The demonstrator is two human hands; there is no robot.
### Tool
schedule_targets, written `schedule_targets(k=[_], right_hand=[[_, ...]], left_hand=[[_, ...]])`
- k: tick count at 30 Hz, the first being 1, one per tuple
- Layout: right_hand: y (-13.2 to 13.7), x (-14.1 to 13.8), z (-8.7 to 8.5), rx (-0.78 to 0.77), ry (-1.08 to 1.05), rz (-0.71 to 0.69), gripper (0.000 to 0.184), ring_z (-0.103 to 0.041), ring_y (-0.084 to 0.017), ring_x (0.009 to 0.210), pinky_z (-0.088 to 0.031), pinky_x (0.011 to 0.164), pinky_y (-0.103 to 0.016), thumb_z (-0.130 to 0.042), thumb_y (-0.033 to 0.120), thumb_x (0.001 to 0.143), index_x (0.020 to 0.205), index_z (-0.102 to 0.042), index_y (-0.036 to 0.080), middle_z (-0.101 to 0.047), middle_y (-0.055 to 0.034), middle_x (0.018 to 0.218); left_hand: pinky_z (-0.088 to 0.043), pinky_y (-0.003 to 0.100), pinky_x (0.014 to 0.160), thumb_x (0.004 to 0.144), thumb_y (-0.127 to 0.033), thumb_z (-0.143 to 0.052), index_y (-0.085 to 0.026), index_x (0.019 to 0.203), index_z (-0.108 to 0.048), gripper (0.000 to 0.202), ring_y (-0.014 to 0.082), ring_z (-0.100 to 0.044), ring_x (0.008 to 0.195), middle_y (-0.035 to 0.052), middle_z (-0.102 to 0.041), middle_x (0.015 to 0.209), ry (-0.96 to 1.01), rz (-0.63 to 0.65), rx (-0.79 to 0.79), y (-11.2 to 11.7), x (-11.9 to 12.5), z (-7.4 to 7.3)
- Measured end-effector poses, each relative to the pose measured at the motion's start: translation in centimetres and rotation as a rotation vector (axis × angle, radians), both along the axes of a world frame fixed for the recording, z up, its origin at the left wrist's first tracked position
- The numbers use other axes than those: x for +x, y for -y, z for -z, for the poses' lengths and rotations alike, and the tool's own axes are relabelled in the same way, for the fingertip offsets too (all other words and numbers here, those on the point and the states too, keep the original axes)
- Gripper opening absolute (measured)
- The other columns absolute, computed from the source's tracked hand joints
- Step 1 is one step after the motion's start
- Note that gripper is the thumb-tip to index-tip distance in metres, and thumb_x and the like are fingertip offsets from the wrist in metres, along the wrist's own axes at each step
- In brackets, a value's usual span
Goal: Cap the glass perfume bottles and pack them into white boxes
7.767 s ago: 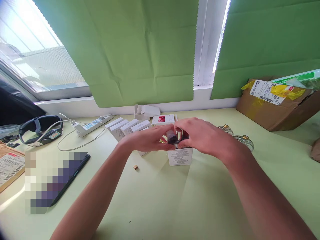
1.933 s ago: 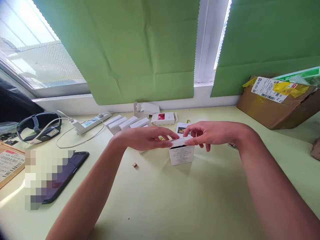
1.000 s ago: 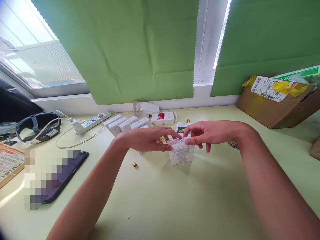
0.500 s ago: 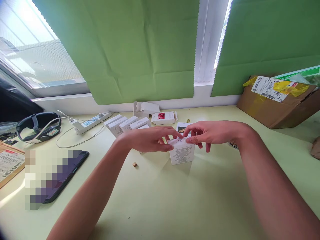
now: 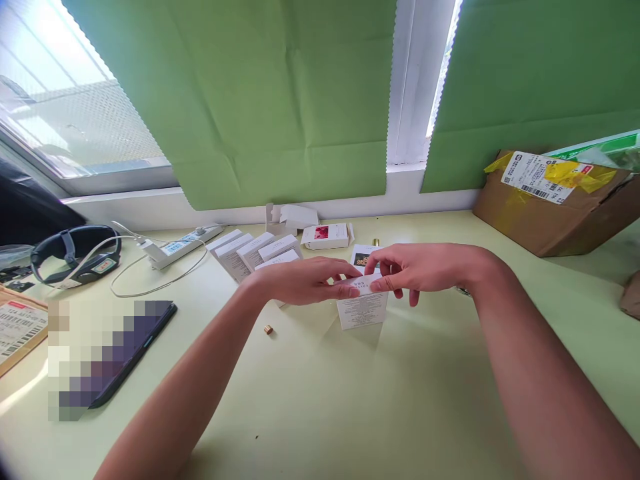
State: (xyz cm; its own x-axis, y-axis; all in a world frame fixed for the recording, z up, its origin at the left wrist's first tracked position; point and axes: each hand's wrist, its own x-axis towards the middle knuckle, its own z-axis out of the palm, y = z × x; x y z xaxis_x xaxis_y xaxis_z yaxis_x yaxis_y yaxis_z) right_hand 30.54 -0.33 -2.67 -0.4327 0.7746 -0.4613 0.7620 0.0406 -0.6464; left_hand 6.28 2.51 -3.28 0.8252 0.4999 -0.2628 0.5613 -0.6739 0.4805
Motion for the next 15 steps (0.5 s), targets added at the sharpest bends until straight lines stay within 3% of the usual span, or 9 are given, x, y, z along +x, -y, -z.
schedule_targets(k=[7, 12, 15], right_hand=[[-0.50, 0.10, 0.67, -0.023, -0.070, 0.019, 0.055, -0.067, -0.023, 0.088, -0.058, 0.069, -0.032, -0.069, 0.066, 0.074, 0.117, -0.068, 0.030, -0.068, -0.0040, 0.101], [-0.33, 0.16, 0.14, -0.022, -0.012, 0.003, 0.051, -0.068, -0.020, 0.077, -0.056, 0.069, -0.031, -0.072, 0.059, 0.074, 0.117, -0.068, 0.033, -0.067, -0.0014, 0.096], [-0.30, 0.16, 0.01, -0.015, -0.016, -0.002, 0.051, -0.068, -0.022, 0.081, -0.056, 0.069, -0.031, -0.072, 0.060, 0.073, 0.116, -0.068, 0.032, -0.066, -0.0024, 0.096]], left_hand=[[-0.044, 0.025, 0.085, 0.097, -0.059, -0.045, -0.026, 0.138, -0.052, 0.053, 0.0177, -0.059, 0.110, 0.0020, -0.063, 0.131, 0.008, -0.052, -0.175, -0.33, -0.06, 0.12], [-0.044, 0.026, 0.086, 0.096, -0.066, -0.041, -0.029, 0.139, -0.053, 0.058, 0.0191, -0.059, 0.115, 0.0021, -0.061, 0.136, 0.014, -0.119, -0.156, -0.37, -0.37, -0.14], [-0.044, 0.026, 0.083, 0.097, -0.064, -0.038, -0.029, 0.137, -0.054, 0.055, 0.0183, -0.060, 0.109, 0.0019, -0.063, 0.133, 0.009, -0.095, -0.135, -0.22, -0.30, -0.14]])
